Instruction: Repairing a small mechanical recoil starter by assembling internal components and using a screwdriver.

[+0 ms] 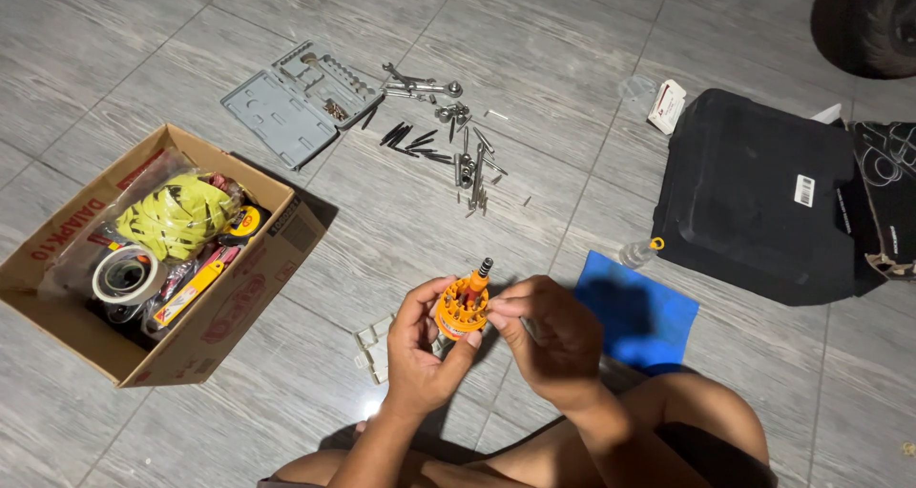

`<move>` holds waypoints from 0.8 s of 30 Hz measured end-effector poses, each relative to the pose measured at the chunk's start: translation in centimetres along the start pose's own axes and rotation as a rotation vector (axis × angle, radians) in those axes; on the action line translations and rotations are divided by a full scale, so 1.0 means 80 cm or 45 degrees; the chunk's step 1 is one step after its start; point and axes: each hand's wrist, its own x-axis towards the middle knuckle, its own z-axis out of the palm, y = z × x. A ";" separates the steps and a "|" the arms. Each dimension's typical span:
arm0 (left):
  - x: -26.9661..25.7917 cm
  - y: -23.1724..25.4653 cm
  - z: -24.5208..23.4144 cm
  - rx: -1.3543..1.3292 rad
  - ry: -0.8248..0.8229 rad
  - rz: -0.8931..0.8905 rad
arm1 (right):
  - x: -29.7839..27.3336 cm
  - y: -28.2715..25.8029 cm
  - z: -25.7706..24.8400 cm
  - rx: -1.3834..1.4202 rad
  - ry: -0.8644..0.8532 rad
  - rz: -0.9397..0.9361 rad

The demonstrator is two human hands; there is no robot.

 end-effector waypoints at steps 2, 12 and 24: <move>-0.002 -0.002 -0.001 0.011 0.009 -0.007 | 0.001 -0.001 -0.002 -0.095 -0.024 -0.031; -0.001 -0.003 -0.003 -0.042 0.033 -0.002 | 0.009 -0.003 -0.004 -0.318 -0.207 -0.227; 0.005 0.003 -0.006 -0.169 -0.041 -0.035 | -0.007 0.029 0.012 0.125 -0.108 0.095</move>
